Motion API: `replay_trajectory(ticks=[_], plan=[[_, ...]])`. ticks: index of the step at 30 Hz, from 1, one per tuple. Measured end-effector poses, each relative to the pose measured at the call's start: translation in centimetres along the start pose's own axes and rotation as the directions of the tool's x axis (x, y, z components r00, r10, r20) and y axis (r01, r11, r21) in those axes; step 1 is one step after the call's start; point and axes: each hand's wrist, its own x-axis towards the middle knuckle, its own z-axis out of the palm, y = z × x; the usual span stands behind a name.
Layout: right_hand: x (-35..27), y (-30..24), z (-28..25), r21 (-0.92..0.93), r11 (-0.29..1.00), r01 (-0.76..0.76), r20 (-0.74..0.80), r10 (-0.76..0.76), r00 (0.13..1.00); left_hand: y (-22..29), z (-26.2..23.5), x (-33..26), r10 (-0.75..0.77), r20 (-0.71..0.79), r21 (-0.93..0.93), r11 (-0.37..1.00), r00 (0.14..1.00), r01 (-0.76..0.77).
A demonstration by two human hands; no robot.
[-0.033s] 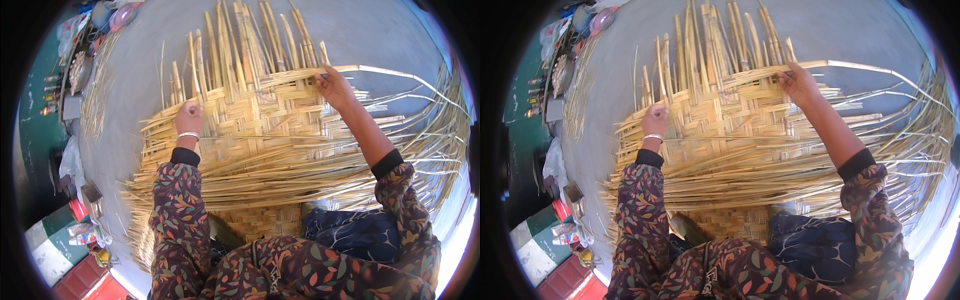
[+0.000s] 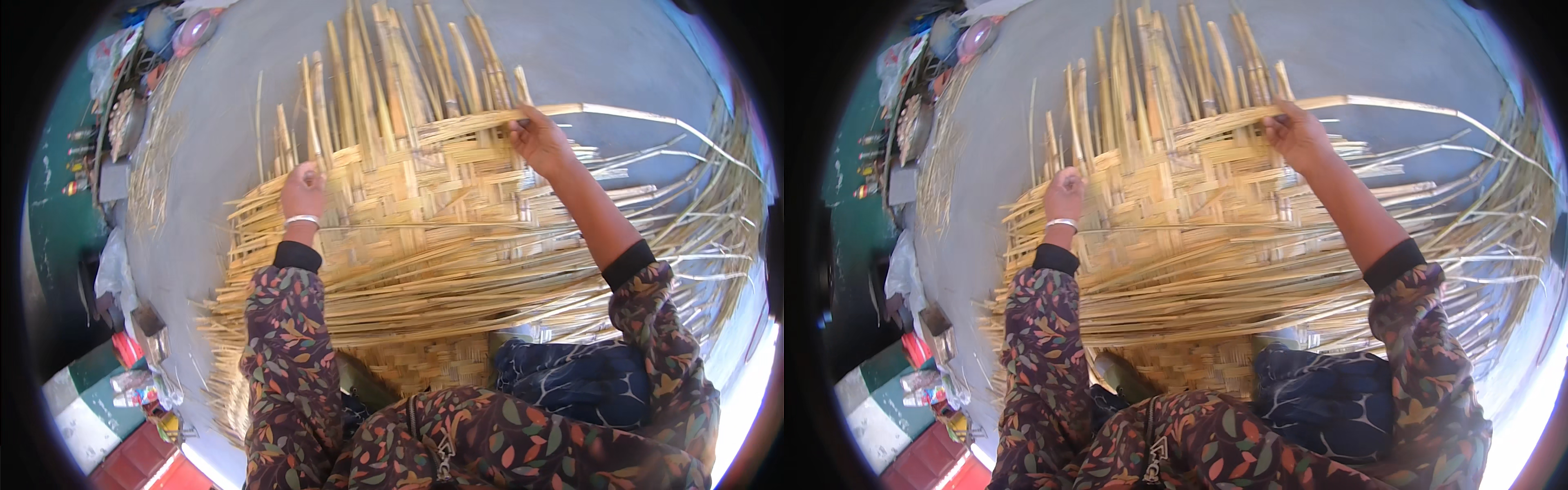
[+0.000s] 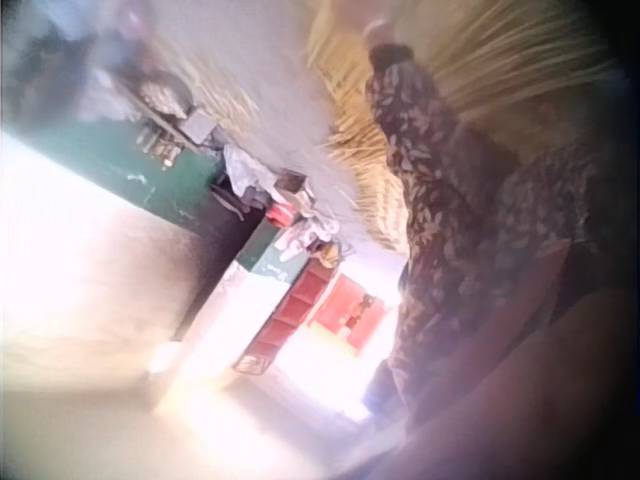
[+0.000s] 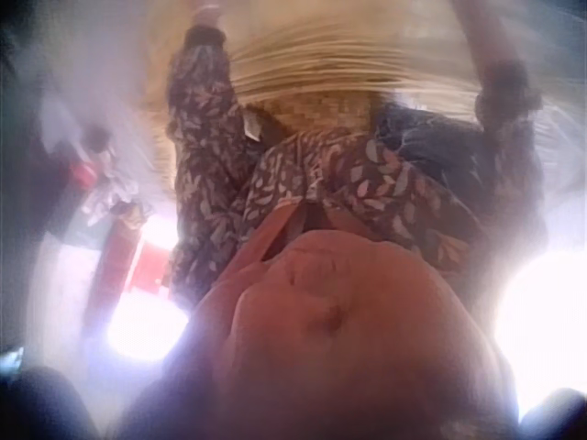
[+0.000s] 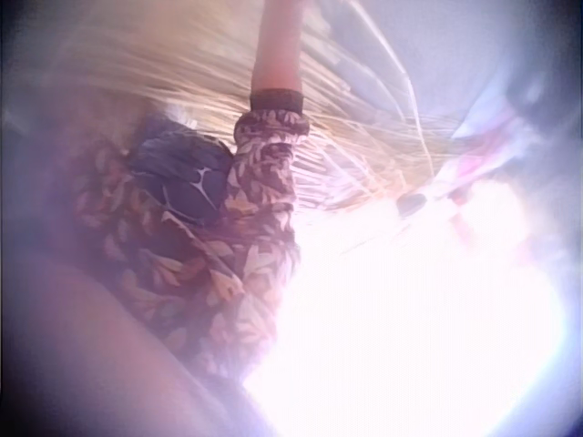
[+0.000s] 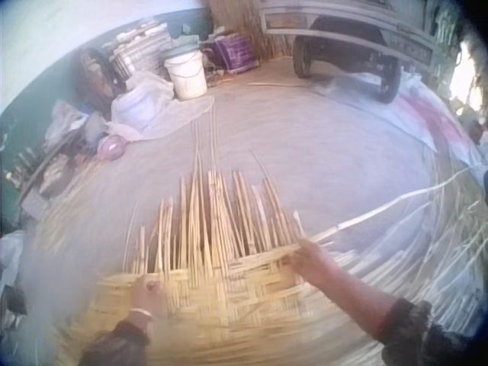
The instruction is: The person weaves a basket by hand, interlacing thin bamboo strips over and under a vertical framework. They repeatedly adjust the strips and tighten the weave to form a flat, expanding basket base.
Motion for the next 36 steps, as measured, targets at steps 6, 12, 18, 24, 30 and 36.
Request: replay_trajectory(ticks=[6, 12, 18, 24, 30, 36], plan=[[0.0, 0.7, 0.2, -0.179, 0.984, 0.016, 0.028, -0.012, 1.000, 1.4, 0.0, 4.2, -0.378, 0.308, -0.130, 0.892, 0.873, 0.432], [0.0, 0.8, 0.2, -0.303, 0.952, 0.026, -0.077, -0.052, 0.996, 0.1, 0.3, 4.7, -0.349, 0.326, -0.093, 0.913, 0.879, 0.397], [0.1, 1.2, 0.6, -0.165, 0.986, 0.012, -0.024, -0.016, 1.000, -0.6, 0.9, 3.9, -0.266, 0.023, 0.048, 0.963, 0.964, 0.264], [-0.6, -2.6, -3.3, -0.045, 0.997, 0.069, 0.069, -0.066, 0.995, 10.2, 4.5, 4.2, 0.165, 0.026, 0.073, 0.983, 0.986, -0.166], [-1.8, -5.8, -5.7, 0.010, 0.992, 0.128, 0.206, -0.127, 0.970, 24.6, 10.7, 5.0, 0.385, 0.469, -0.141, 0.921, 0.795, -0.363], [-3.1, -7.2, -6.7, 0.010, 0.991, 0.137, 0.295, -0.134, 0.946, 31.1, 13.1, 6.3, 0.277, 0.690, -0.341, 0.939, 0.669, -0.037]])
